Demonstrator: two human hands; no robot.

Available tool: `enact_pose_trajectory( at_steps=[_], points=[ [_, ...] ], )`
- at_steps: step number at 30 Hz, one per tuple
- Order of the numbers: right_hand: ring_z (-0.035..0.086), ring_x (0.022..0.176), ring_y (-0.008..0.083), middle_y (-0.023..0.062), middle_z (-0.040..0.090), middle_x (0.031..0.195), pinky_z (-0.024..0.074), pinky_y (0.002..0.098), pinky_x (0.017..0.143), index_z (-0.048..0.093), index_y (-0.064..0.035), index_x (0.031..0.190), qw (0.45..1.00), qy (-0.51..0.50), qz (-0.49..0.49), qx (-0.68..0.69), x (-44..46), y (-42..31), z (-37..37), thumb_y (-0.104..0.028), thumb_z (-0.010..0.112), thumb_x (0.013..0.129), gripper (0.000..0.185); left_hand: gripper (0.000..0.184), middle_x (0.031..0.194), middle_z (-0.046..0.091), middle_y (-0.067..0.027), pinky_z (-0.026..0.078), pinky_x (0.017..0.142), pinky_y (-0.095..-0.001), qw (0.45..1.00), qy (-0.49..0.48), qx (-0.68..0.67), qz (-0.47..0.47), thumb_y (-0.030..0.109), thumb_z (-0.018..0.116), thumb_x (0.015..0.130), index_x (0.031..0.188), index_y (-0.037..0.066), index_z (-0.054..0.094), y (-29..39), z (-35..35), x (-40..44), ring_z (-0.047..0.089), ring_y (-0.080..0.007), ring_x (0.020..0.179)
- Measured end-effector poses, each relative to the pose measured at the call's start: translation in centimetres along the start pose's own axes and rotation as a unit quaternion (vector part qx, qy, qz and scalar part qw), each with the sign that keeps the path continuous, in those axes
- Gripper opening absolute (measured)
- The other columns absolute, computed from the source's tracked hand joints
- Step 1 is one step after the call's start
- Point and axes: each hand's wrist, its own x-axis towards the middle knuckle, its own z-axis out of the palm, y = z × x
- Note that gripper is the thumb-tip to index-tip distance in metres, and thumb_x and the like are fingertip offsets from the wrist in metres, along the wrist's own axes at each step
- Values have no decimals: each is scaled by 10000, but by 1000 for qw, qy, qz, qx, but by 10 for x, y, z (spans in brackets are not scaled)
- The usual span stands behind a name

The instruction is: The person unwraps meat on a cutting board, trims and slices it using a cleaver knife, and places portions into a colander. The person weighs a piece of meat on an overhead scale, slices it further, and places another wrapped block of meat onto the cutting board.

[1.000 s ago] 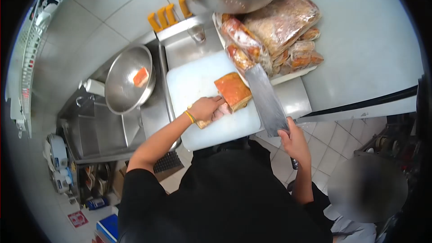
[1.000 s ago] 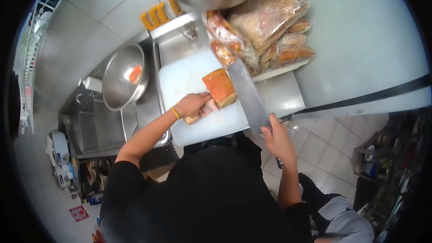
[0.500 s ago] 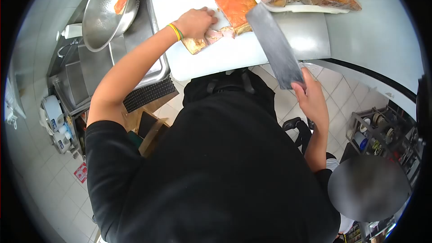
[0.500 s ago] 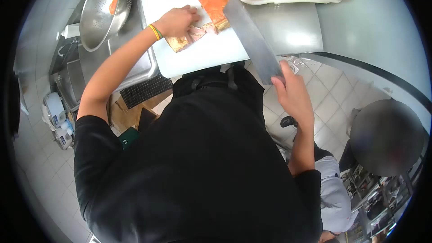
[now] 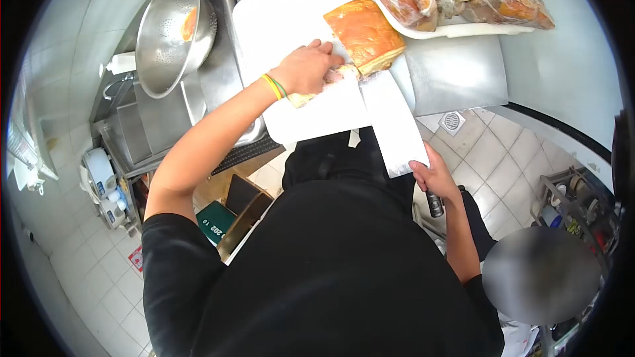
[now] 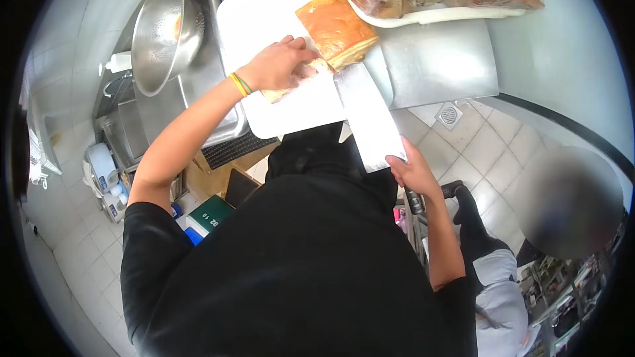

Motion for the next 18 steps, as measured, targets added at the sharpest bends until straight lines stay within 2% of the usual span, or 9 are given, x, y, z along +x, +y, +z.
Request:
enact_pose_trajectory(
  at_steps=[2, 4, 6, 7, 8, 10, 12, 15, 18],
  points=[
    [411, 506, 68, 6, 474, 716, 371, 239, 434, 329, -30, 1447, 1000, -10, -5, -12, 7, 0, 4, -48, 546, 947, 545, 554, 1025, 615, -129, 496, 859, -401, 993, 37, 99, -51, 84, 764, 642, 1175, 70, 612, 4, 2, -1, 575, -308, 1056],
    [412, 504, 73, 5, 469, 710, 372, 243, 433, 326, -33, 1448, 1000, -14, -7, -9, 10, -1, 5, -59, 551, 949, 548, 492, 994, 638, -117, 503, 847, -410, 988, 17, 129, -77, 147, 785, 655, 1120, 87, 633, 1, -3, 3, 604, -314, 1014],
    [410, 500, 74, 3, 465, 700, 370, 244, 431, 324, -34, 1450, 1000, -9, 0, -8, 11, 0, 6, -61, 552, 948, 552, 226, 990, 680, -136, 528, 803, -422, 972, -108, 197, -66, 231, 695, 818, 986, 82, 672, -11, -6, 10, 669, -307, 972],
    [408, 495, 76, 2, 460, 691, 369, 246, 429, 322, -35, 1451, 1000, -2, 7, -7, 10, 1, 5, -62, 553, 947, 556, 195, 887, 709, -147, 538, 761, -417, 978, -48, 198, -34, 214, 695, 828, 919, 42, 693, -33, 4, 10, 695, -329, 882],
    [408, 495, 76, 2, 460, 691, 369, 246, 429, 322, -35, 1451, 1000, 0, 13, -6, 9, 0, 5, -62, 553, 947, 556, 195, 887, 709, -147, 538, 761, -417, 979, -51, 194, -32, 214, 695, 828, 919, 42, 693, -35, -3, 10, 695, -329, 882],
    [405, 491, 75, -1, 453, 670, 365, 246, 428, 324, -36, 1447, 1000, 9, 13, -26, 6, -2, 7, -69, 556, 944, 555, 173, 844, 710, -193, 533, 747, -409, 992, 16, -20, -126, 159, 692, 822, 887, -1, 704, -42, -20, 8, 690, -359, 827],
    [406, 492, 75, -3, 449, 658, 365, 243, 430, 307, -35, 1460, 1000, 10, 7, -16, 6, 3, 6, -75, 560, 941, 579, 168, 766, 703, -187, 527, 704, -371, 987, 67, -81, -122, 112, 666, 815, 911, -22, 702, -60, -25, 3, 688, -294, 742],
    [416, 507, 76, -2, 456, 668, 375, 243, 432, 294, -17, 1464, 999, 10, 12, -28, 2, -6, 4, -84, 562, 939, 594, 204, 784, 678, -94, 514, 685, -303, 936, 172, -285, -112, 93, 622, 811, 941, -57, 668, -71, -28, -4, 622, -128, 709],
    [420, 515, 74, -2, 459, 677, 383, 241, 436, 321, -12, 1446, 999, 13, -3, -31, 0, -6, 1, -83, 560, 939, 565, 235, 817, 680, -94, 514, 686, -296, 897, 197, -380, -114, 90, 625, 804, 985, -55, 659, -48, -27, -11, 629, -141, 715]
  ],
)
